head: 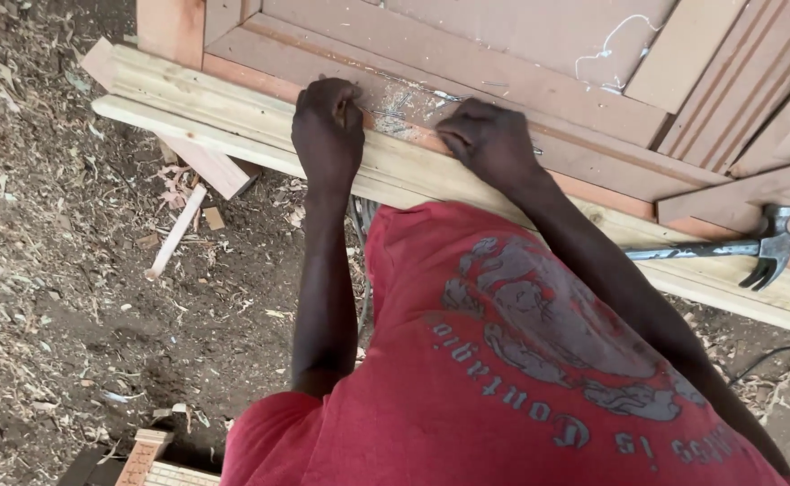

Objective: The person applies white glue from a container onto small wooden trim pieces using a stick, positions the pieces along the edge of a wooden door panel lying on the ground, and hammers nails to fasten a length of molding in place, picking up nails by hand.

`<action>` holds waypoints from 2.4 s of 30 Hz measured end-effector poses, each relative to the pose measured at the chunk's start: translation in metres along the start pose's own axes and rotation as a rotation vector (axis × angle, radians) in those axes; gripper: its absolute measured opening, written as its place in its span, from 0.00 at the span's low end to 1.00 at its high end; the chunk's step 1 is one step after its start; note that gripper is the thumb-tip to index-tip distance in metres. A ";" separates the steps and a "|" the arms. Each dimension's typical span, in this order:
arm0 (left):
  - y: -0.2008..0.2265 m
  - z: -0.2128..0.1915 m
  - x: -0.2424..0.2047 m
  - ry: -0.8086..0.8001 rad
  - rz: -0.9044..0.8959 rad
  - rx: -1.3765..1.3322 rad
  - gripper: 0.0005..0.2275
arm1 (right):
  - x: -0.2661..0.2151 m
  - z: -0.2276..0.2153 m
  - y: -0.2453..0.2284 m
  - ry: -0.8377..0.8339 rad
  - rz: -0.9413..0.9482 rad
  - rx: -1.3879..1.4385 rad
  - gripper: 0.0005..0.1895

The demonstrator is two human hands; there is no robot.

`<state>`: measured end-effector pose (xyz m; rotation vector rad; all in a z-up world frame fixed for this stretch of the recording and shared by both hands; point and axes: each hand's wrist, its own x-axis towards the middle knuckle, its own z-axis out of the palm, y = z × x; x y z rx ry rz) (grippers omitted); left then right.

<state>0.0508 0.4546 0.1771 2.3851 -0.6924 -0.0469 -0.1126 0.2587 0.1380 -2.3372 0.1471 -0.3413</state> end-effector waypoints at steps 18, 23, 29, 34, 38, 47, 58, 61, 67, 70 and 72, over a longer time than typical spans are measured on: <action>0.052 0.036 0.001 -0.104 0.097 -0.098 0.07 | -0.014 0.033 0.006 -0.090 -0.003 -0.483 0.09; 0.069 0.027 0.002 -0.175 -0.064 -0.278 0.08 | -0.003 0.005 -0.006 -0.055 0.168 -0.207 0.10; 0.098 0.056 -0.012 -0.457 -0.464 -0.739 0.09 | -0.012 -0.032 -0.008 0.287 0.425 0.475 0.12; 0.112 0.102 -0.001 -0.496 -0.524 -0.984 0.07 | -0.014 -0.057 0.006 0.398 0.470 0.674 0.16; 0.124 0.137 0.051 -0.303 -0.277 -0.780 0.04 | -0.015 -0.066 0.047 0.506 0.553 0.676 0.11; 0.139 0.222 0.156 -0.054 0.040 -0.092 0.11 | 0.016 -0.149 0.140 0.818 0.605 0.051 0.12; 0.135 0.240 0.165 -0.070 0.032 0.004 0.11 | 0.152 -0.066 0.221 0.979 0.891 0.726 0.29; 0.132 0.245 0.165 -0.083 0.034 0.034 0.12 | 0.178 -0.059 0.214 1.169 0.790 0.821 0.29; 0.129 0.251 0.166 -0.094 0.036 0.080 0.12 | 0.167 -0.064 0.240 0.891 0.835 0.552 0.34; 0.128 0.251 0.163 -0.023 0.089 0.085 0.10 | 0.141 -0.086 0.258 0.689 0.767 0.548 0.38; 0.130 0.251 0.165 -0.005 0.099 0.066 0.09 | 0.125 -0.118 0.246 0.623 0.794 0.315 0.29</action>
